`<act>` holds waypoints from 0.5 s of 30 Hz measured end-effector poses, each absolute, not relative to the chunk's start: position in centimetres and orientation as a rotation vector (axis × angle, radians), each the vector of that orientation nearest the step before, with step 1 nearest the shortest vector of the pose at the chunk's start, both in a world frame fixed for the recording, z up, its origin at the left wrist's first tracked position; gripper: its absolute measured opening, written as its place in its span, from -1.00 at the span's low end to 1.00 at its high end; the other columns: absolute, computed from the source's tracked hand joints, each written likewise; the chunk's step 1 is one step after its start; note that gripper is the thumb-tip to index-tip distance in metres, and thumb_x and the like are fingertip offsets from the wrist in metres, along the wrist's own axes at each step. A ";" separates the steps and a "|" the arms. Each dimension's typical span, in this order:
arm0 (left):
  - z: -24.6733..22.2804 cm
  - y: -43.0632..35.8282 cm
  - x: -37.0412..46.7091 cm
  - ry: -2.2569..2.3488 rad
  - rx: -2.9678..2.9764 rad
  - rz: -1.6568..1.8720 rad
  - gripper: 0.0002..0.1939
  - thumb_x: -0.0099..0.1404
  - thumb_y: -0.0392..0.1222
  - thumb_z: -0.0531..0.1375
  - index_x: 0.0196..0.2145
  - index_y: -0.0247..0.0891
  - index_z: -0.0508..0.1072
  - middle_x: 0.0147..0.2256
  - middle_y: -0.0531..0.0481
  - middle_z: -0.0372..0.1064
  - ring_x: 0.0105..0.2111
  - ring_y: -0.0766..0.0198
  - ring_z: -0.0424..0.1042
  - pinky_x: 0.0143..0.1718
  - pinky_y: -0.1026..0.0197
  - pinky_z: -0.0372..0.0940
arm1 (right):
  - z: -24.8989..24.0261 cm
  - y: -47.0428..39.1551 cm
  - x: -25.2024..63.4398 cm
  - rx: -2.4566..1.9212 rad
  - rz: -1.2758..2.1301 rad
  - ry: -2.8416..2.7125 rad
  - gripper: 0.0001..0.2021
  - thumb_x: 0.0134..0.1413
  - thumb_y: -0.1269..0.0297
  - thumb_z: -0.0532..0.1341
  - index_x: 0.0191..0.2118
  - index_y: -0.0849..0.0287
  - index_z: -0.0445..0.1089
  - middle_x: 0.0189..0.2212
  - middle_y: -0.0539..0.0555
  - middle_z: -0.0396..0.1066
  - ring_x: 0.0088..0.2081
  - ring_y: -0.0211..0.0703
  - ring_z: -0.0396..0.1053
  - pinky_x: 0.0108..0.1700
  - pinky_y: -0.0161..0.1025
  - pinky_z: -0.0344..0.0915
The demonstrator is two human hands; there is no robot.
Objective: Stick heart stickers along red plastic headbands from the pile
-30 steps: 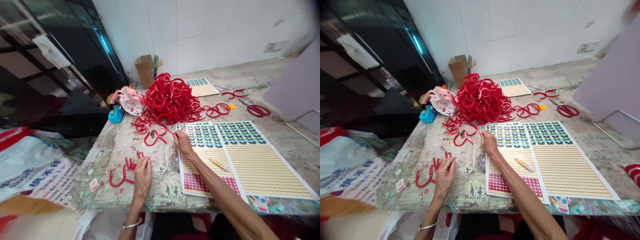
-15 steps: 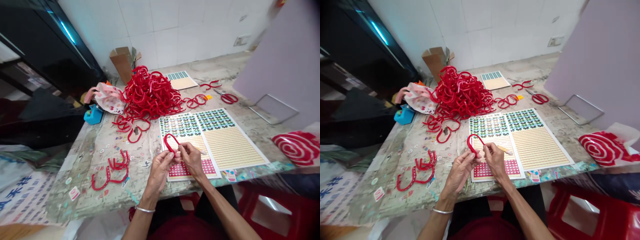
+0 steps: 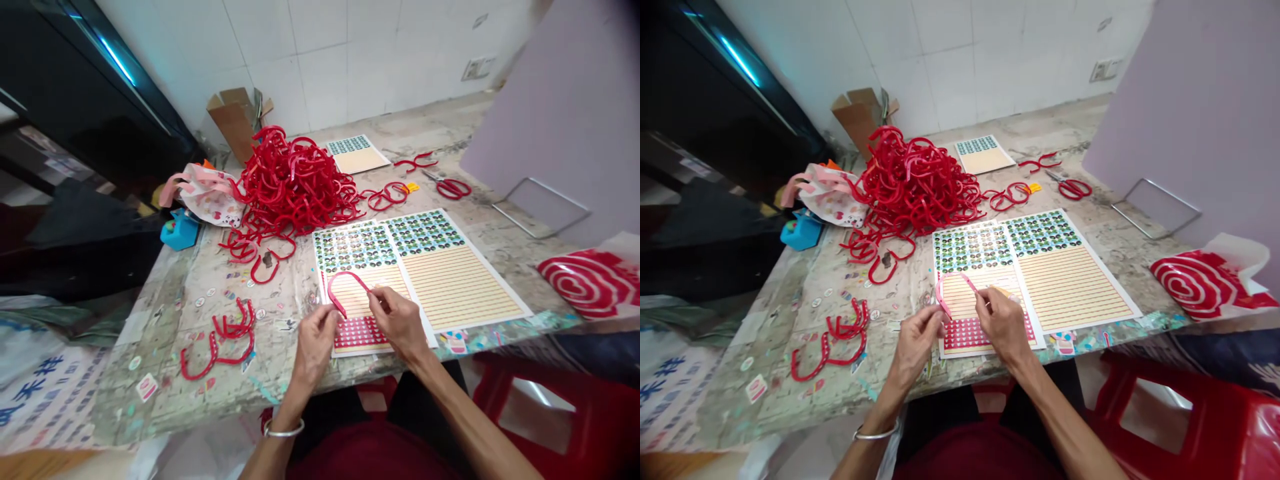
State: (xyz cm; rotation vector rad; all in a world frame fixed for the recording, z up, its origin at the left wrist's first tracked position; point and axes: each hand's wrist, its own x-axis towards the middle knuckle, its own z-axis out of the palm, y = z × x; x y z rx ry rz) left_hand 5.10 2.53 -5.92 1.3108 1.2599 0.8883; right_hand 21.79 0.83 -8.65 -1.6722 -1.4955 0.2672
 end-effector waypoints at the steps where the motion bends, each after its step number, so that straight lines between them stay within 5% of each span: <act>1: -6.0 2.1 5.6 1.236 1.341 0.815 -0.75 0.22 -0.10 0.12 -0.45 -0.34 0.47 -0.58 0.05 0.34 -0.59 0.37 0.28 -0.51 0.34 0.18 | -8.8 0.7 21.7 -1.715 0.170 -1.521 -0.83 0.17 0.31 0.06 -0.33 0.17 0.38 -0.44 0.07 0.45 -0.47 -0.20 0.37 -0.36 -0.27 0.19; 5: -5.9 0.1 7.6 1.199 1.311 0.585 -0.58 0.26 -0.02 0.06 -0.61 -0.34 0.41 -0.74 0.10 0.20 -0.72 0.39 0.18 -0.63 0.34 0.08 | -9.3 0.0 21.3 -1.895 -0.128 -1.513 -0.82 0.17 0.37 0.05 -0.29 0.20 0.41 -0.44 0.11 0.48 -0.44 -0.15 0.38 -0.38 -0.23 0.12; 8: -5.6 0.1 8.7 1.224 1.302 0.756 -0.67 0.25 -0.05 0.09 -0.48 -0.34 0.47 -0.61 0.05 0.33 -0.59 0.34 0.30 -0.52 0.32 0.19 | -9.3 -0.7 20.7 -1.885 -0.196 -1.570 -0.82 0.17 0.37 0.06 -0.27 0.21 0.42 -0.45 0.12 0.48 -0.44 -0.14 0.39 -0.38 -0.22 0.11; 11: -5.8 1.1 9.4 1.177 1.318 0.931 -0.74 0.24 -0.10 0.11 -0.37 -0.34 0.50 -0.47 0.01 0.39 -0.40 0.27 0.36 -0.35 0.30 0.24 | -9.0 -1.6 19.6 -1.772 -0.135 -1.651 -0.82 0.17 0.38 0.08 -0.20 0.20 0.41 -0.44 0.12 0.47 -0.41 -0.14 0.39 -0.35 -0.22 0.15; 15: -6.3 2.1 9.1 1.136 1.295 0.955 -0.73 0.24 -0.11 0.11 -0.44 -0.35 0.49 -0.52 0.03 0.35 -0.45 0.30 0.33 -0.38 0.30 0.24 | -8.3 -2.1 19.0 -1.556 0.150 -1.562 -0.83 0.15 0.36 0.11 -0.18 0.17 0.41 -0.38 0.13 0.47 -0.34 -0.13 0.39 -0.27 -0.21 0.25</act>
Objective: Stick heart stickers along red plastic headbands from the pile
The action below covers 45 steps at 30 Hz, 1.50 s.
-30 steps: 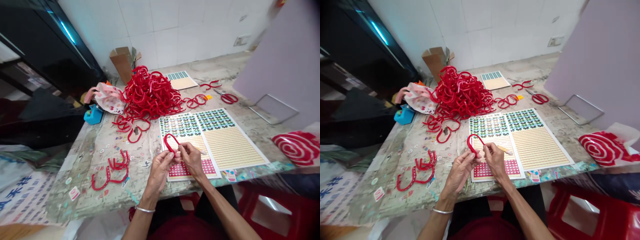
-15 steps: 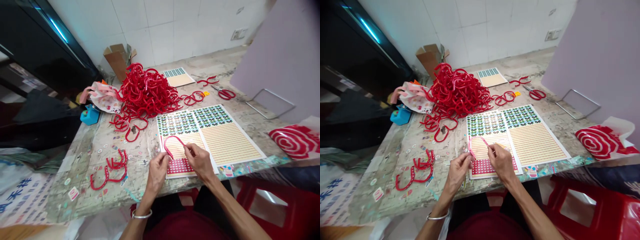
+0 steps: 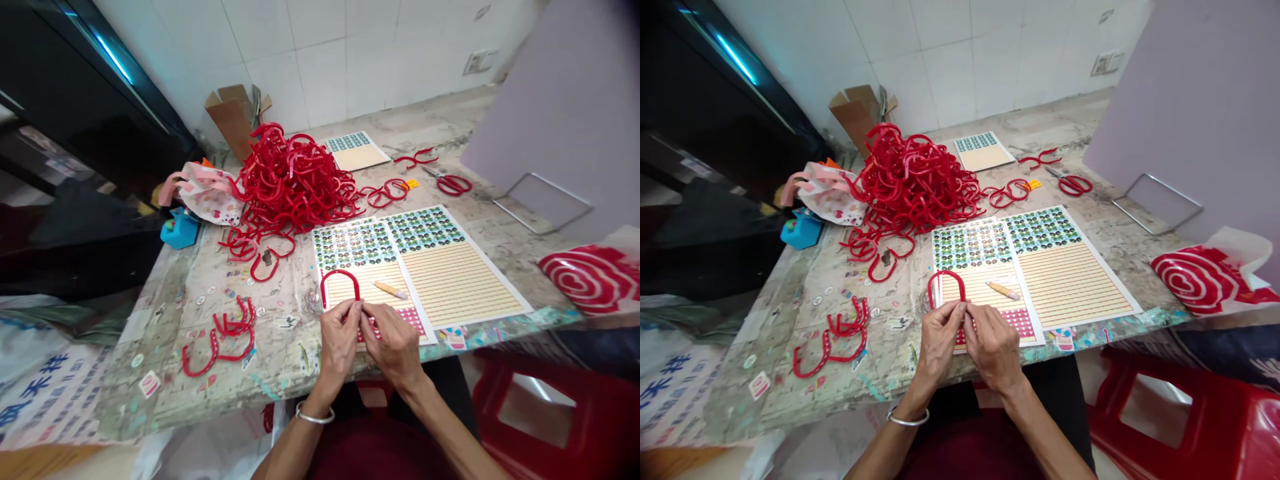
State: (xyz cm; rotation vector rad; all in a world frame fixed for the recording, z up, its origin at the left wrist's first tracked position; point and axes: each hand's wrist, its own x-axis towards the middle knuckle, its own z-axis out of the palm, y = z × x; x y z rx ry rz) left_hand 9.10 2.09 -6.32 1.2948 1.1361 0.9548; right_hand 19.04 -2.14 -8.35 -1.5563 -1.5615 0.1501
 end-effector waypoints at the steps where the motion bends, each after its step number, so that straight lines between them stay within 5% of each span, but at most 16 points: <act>1: -6.4 2.2 8.8 1.121 1.276 0.929 -0.73 0.24 -0.11 0.12 -0.45 -0.35 0.49 -0.53 0.03 0.35 -0.47 0.31 0.33 -0.39 0.30 0.25 | -8.1 -2.1 19.3 -1.526 0.271 -1.460 -0.83 0.14 0.32 0.12 -0.18 0.17 0.41 -0.37 0.12 0.46 -0.35 -0.14 0.39 -0.30 -0.22 0.27; 4: -6.6 2.0 8.0 1.013 1.223 0.765 -0.72 0.22 -0.07 0.14 -0.44 -0.36 0.49 -0.54 0.01 0.35 -0.54 0.34 0.33 -0.46 0.30 0.28 | -7.6 -1.5 20.5 -1.464 0.780 -1.074 -0.76 0.09 0.15 0.18 -0.19 0.19 0.39 -0.49 0.06 0.43 -0.52 -0.23 0.33 -0.53 -0.31 0.21; 9: -6.3 1.3 7.3 0.850 0.868 0.687 -0.67 0.24 -0.02 0.13 -0.42 -0.38 0.48 -0.50 -0.04 0.37 -0.56 0.39 0.30 -0.47 0.28 0.32 | -7.9 -0.1 21.3 -1.325 1.353 -0.695 -0.63 -0.04 0.01 0.26 -0.58 0.21 0.27 -0.79 -0.11 0.18 -0.77 -0.46 0.00 -0.72 -0.43 -0.10; 18: -7.5 1.2 6.6 1.017 0.778 0.982 -0.78 0.10 -0.16 0.28 -0.34 -0.39 0.50 -0.53 0.05 0.35 -0.56 0.44 0.30 -0.46 0.37 0.28 | -7.7 -0.1 19.9 -1.336 1.228 -0.905 -0.69 0.01 0.02 0.21 -0.42 0.20 0.38 -0.57 0.02 0.40 -0.66 -0.33 0.23 -0.61 -0.34 0.17; 23: -8.5 3.2 4.9 1.064 0.655 1.225 -0.79 0.04 -0.21 0.31 -0.36 -0.36 0.45 -0.51 0.08 0.36 -0.54 0.46 0.32 -0.42 0.37 0.29 | -9.3 0.6 23.7 -1.726 0.322 -1.415 -0.76 0.13 0.19 0.13 -0.14 0.19 0.39 -0.29 0.17 0.40 -0.29 -0.08 0.31 -0.24 -0.13 0.27; 26: -9.2 3.9 4.1 1.087 0.670 1.255 -0.79 0.05 -0.21 0.30 -0.35 -0.36 0.44 -0.49 0.06 0.39 -0.52 0.44 0.35 -0.39 0.34 0.31 | -11.1 2.0 25.2 -1.889 -0.011 -1.620 -0.80 0.16 0.25 0.09 -0.20 0.20 0.39 -0.28 0.22 0.35 -0.20 0.02 0.25 -0.17 -0.07 0.21; 31: -10.6 2.9 4.0 1.251 0.878 1.231 -0.79 0.13 -0.13 0.23 -0.34 -0.35 0.45 -0.43 -0.01 0.44 -0.53 0.42 0.37 -0.45 0.35 0.32 | -12.2 3.0 25.1 -1.909 0.001 -1.800 -0.89 0.15 0.35 0.08 -0.35 0.19 0.33 -0.37 0.16 0.34 -0.26 -0.02 0.26 -0.21 -0.13 0.14; 37: -12.1 1.7 5.0 1.364 0.956 1.146 -0.77 0.19 -0.07 0.17 -0.34 -0.32 0.38 -0.56 0.04 0.42 -0.61 0.34 0.42 -0.57 0.33 0.31 | -11.1 2.5 22.5 -1.526 0.227 -2.046 -0.85 0.20 0.42 0.00 -0.22 0.15 0.30 -0.32 0.08 0.40 -0.24 -0.13 0.30 -0.14 -0.17 0.06; 45: -12.5 1.5 5.5 1.373 0.940 1.118 -0.79 0.22 -0.09 0.13 -0.30 -0.30 0.35 -0.58 0.06 0.42 -0.57 0.29 0.48 -0.52 0.31 0.36 | -12.0 3.1 20.2 -1.349 0.345 -2.255 -0.85 0.22 0.35 0.04 -0.29 0.18 0.35 -0.35 0.10 0.37 -0.26 -0.13 0.26 -0.20 -0.21 0.06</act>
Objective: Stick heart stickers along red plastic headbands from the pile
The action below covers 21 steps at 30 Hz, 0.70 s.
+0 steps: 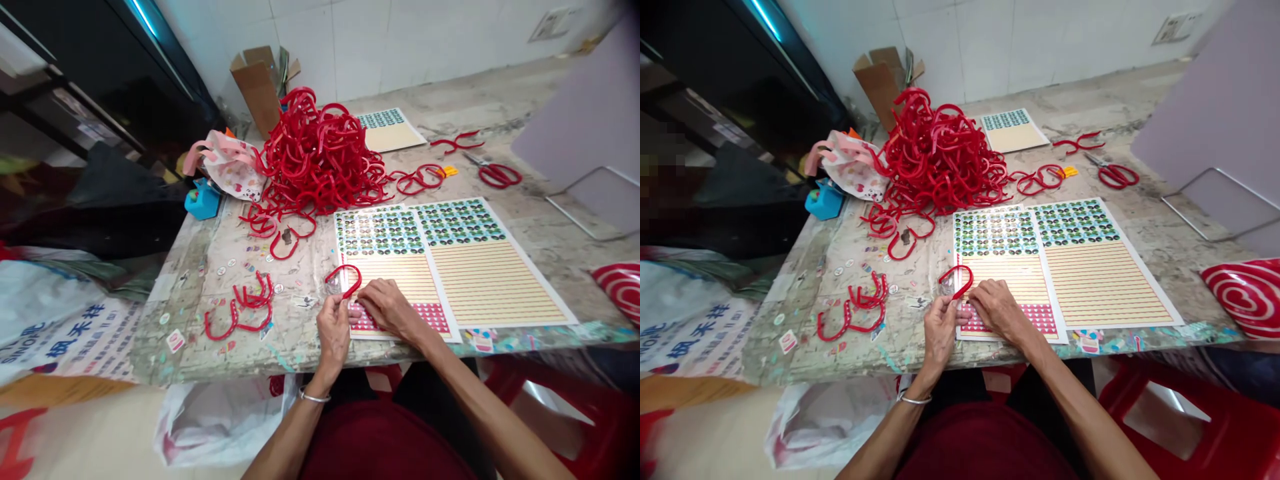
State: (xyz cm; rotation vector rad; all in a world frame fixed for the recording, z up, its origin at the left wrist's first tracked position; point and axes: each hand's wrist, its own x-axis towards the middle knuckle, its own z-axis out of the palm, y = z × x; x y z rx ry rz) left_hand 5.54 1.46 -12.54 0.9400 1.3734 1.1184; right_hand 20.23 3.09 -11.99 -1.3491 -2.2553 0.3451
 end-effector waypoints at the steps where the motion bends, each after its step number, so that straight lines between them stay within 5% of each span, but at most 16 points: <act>1: -12.5 1.4 5.5 1.374 0.938 1.118 -0.79 0.22 -0.08 0.13 -0.30 -0.30 0.36 -0.59 0.06 0.42 -0.57 0.29 0.48 -0.51 0.31 0.36 | -12.0 3.1 20.2 -1.348 0.340 -2.263 -0.84 0.22 0.35 0.03 -0.30 0.18 0.34 -0.35 0.11 0.37 -0.26 -0.13 0.26 -0.20 -0.21 0.06; 15: -12.8 1.6 5.5 1.373 0.928 1.125 -0.80 0.19 -0.08 0.16 -0.30 -0.28 0.39 -0.59 0.10 0.40 -0.56 0.29 0.47 -0.53 0.32 0.35 | -12.3 4.0 20.0 -1.276 0.411 -2.284 -0.92 0.10 0.32 0.12 -0.36 0.19 0.31 -0.38 0.10 0.35 -0.31 -0.13 0.23 -0.23 -0.19 0.07; 21: -12.8 1.4 5.4 1.366 0.972 1.117 -0.78 0.20 -0.06 0.15 -0.29 -0.26 0.40 -0.54 0.07 0.43 -0.55 0.30 0.47 -0.48 0.30 0.36 | -10.7 3.7 21.1 -1.279 0.944 -1.578 -0.87 0.04 0.23 0.19 -0.40 0.17 0.28 -0.50 -0.02 0.27 -0.46 -0.24 0.21 -0.38 -0.27 0.13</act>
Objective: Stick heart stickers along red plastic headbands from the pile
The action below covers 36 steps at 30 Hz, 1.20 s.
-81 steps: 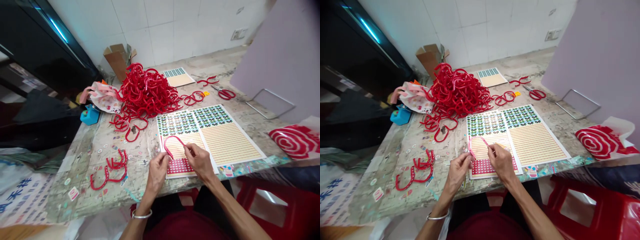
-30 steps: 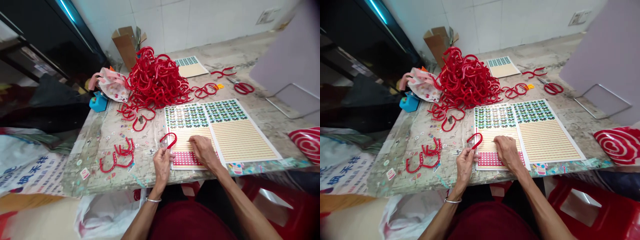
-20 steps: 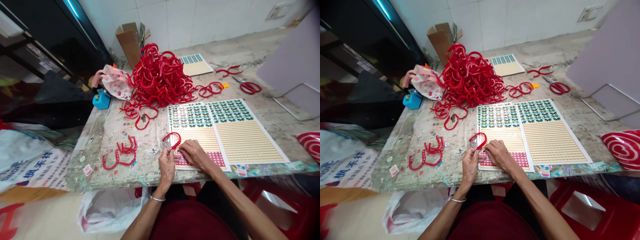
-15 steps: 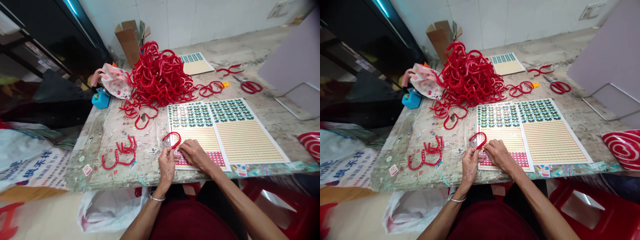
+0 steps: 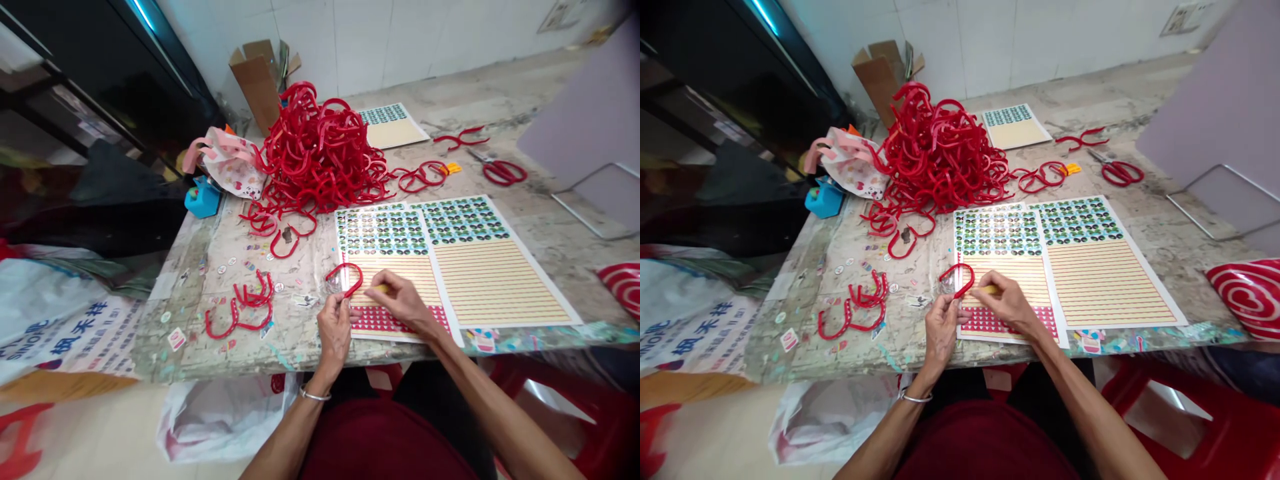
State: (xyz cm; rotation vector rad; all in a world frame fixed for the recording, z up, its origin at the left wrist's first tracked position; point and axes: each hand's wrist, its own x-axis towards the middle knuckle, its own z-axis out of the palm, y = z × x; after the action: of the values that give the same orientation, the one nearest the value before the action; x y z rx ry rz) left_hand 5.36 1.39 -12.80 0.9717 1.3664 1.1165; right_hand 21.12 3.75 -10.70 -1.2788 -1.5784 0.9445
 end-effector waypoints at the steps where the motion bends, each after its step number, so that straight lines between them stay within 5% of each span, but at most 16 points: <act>1: -12.8 1.3 5.4 1.371 0.972 1.115 -0.77 0.20 -0.05 0.15 -0.28 -0.26 0.41 -0.55 0.07 0.43 -0.55 0.30 0.47 -0.49 0.31 0.35 | -9.9 3.8 22.2 -1.274 0.978 -1.406 -0.87 0.02 0.22 0.20 -0.41 0.16 0.28 -0.50 -0.03 0.25 -0.47 -0.25 0.21 -0.40 -0.28 0.13; 9: -12.6 1.0 5.4 1.378 1.102 1.131 -0.83 0.22 -0.12 0.14 -0.27 -0.24 0.42 -0.57 0.07 0.42 -0.55 0.28 0.46 -0.46 0.28 0.36 | -1.0 4.4 35.1 -0.874 0.655 -0.742 -0.86 0.12 0.24 0.06 -0.44 0.08 0.26 -0.51 -0.04 0.12 -0.49 -0.32 0.13 -0.32 -0.17 0.12; 13: -11.9 1.6 5.5 1.344 0.987 1.128 -0.83 0.15 -0.13 0.20 -0.34 -0.27 0.42 -0.56 0.04 0.44 -0.59 0.29 0.44 -0.51 0.28 0.36 | 0.8 4.0 34.5 -0.998 0.513 -0.873 -0.92 0.03 0.29 0.19 -0.45 0.10 0.29 -0.49 -0.04 0.21 -0.46 -0.31 0.19 -0.31 -0.19 0.15; 17: -8.8 2.2 6.0 1.202 0.913 1.095 -0.78 0.11 -0.08 0.24 -0.43 -0.32 0.39 -0.37 -0.07 0.48 -0.57 0.38 0.40 -0.52 0.32 0.33 | 0.3 3.2 29.7 -1.288 0.528 -1.446 -0.89 -0.02 0.23 0.25 -0.39 0.12 0.34 -0.45 -0.01 0.32 -0.42 -0.22 0.27 -0.34 -0.23 0.22; 21: -4.8 2.2 7.3 0.949 0.896 1.068 -0.78 0.19 -0.09 0.19 -0.33 -0.33 0.43 -0.32 -0.08 0.47 -0.42 0.36 0.41 -0.31 0.29 0.33 | -0.6 2.1 25.8 -1.282 0.437 -1.963 -0.93 0.08 0.28 0.17 -0.38 0.14 0.31 -0.44 0.04 0.35 -0.38 -0.17 0.28 -0.28 -0.19 0.20; 26: -3.6 2.0 8.8 0.845 0.817 1.054 -0.79 0.19 -0.10 0.21 -0.36 -0.34 0.41 -0.35 -0.08 0.47 -0.40 0.32 0.45 -0.24 0.24 0.31 | -1.1 1.5 24.9 -1.354 0.123 -2.152 -0.90 0.13 0.28 0.11 -0.38 0.16 0.27 -0.44 0.08 0.37 -0.38 -0.14 0.25 -0.28 -0.18 0.13; 30: -4.3 2.0 9.0 0.864 0.731 1.089 -0.81 0.19 -0.14 0.21 -0.35 -0.34 0.40 -0.35 -0.07 0.48 -0.38 0.31 0.47 -0.18 0.21 0.31 | -2.1 0.9 25.2 -1.621 -0.192 -2.014 -0.74 0.07 0.05 0.17 -0.40 0.16 0.27 -0.48 0.10 0.35 -0.37 -0.05 0.26 -0.28 -0.14 0.10; 36: -4.0 2.3 8.8 0.820 0.646 1.137 -0.85 0.20 -0.18 0.21 -0.35 -0.32 0.37 -0.28 -0.08 0.49 -0.39 0.36 0.46 -0.18 0.22 0.31 | -7.4 -1.7 24.0 -1.686 0.309 -1.706 -0.75 0.02 0.04 0.21 -0.38 0.14 0.30 -0.45 0.09 0.36 -0.38 -0.08 0.30 -0.33 -0.16 0.21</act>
State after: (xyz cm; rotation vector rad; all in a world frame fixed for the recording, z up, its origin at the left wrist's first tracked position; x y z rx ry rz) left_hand 8.79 2.31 -4.03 0.6460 0.8203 1.1367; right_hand 23.98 -1.70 -7.40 -1.6864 -1.7058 0.3094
